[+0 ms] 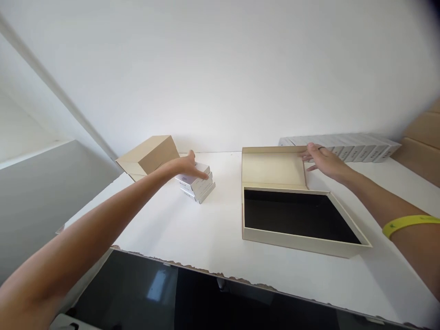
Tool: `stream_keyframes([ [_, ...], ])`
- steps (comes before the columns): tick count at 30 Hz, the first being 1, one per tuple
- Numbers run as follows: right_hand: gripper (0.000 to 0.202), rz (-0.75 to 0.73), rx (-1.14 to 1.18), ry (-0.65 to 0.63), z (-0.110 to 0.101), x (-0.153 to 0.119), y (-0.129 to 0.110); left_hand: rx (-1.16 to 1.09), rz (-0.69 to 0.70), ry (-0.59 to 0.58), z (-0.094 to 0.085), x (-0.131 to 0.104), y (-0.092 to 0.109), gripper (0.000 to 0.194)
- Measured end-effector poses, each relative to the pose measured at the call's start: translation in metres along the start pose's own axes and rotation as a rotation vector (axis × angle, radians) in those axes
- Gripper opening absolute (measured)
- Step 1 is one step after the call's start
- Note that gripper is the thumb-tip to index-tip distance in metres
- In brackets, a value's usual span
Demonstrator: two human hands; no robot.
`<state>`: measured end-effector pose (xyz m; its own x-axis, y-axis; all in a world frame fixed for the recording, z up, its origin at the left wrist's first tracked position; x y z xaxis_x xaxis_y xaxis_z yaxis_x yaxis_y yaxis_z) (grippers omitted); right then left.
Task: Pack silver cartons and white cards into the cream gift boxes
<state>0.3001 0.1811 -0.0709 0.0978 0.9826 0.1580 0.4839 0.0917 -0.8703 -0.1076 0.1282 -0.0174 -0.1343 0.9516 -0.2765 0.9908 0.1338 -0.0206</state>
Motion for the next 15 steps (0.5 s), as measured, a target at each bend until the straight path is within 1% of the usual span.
stream_keyframes([
  [1, 0.063, 0.042, 0.005, -0.020, 0.003, 0.005, 0.004, -0.012, -0.007, -0.057, 0.005, 0.007, 0.000, 0.107],
  [3, 0.060, 0.115, 0.023, -0.057, 0.007, 0.011, 0.011, -0.035, -0.012, -0.109, 0.015, 0.012, -0.001, 0.106],
  [4, 0.060, 0.139, 0.027, -0.071, 0.006, 0.012, 0.013, -0.045, -0.007, -0.110, 0.018, 0.012, -0.001, 0.105],
  [6, 0.058, 0.165, 0.037, -0.089, 0.000, 0.006, 0.013, -0.054, 0.018, -0.074, 0.021, 0.006, -0.002, 0.100],
  [7, 0.055, 0.170, 0.045, -0.095, -0.005, 0.000, 0.011, -0.054, 0.035, -0.047, 0.021, 0.001, -0.003, 0.097],
  [9, 0.048, 0.137, 0.052, -0.103, -0.013, -0.022, 0.001, -0.053, 0.082, 0.006, 0.018, -0.013, -0.002, 0.091],
  [11, 0.046, 0.033, 0.055, -0.157, -0.012, -0.052, -0.019, -0.071, 0.170, 0.046, 0.009, -0.031, 0.008, 0.087],
  [12, 0.051, -0.039, 0.048, -0.209, -0.006, -0.069, -0.033, -0.093, 0.239, 0.061, 0.004, -0.040, 0.019, 0.086],
  [13, 0.063, -0.119, 0.045, -0.292, 0.003, -0.087, -0.048, -0.123, 0.322, 0.074, -0.003, -0.049, 0.032, 0.085],
  [15, 0.102, -0.234, -0.017, -0.445, 0.027, -0.118, -0.075, -0.193, 0.509, 0.072, -0.014, -0.068, 0.067, 0.086],
])
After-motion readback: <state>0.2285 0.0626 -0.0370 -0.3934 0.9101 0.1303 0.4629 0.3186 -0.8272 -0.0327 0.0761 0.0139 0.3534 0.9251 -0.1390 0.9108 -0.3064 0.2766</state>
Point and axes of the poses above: each hand's wrist, its own x-axis towards the middle knuckle, its own z-axis out of the palm, y = z × x, the point moved 6 cm from there along x, towards the middle knuckle, and after that the axes turned 9 degrees about x, right-handed, at the moved point
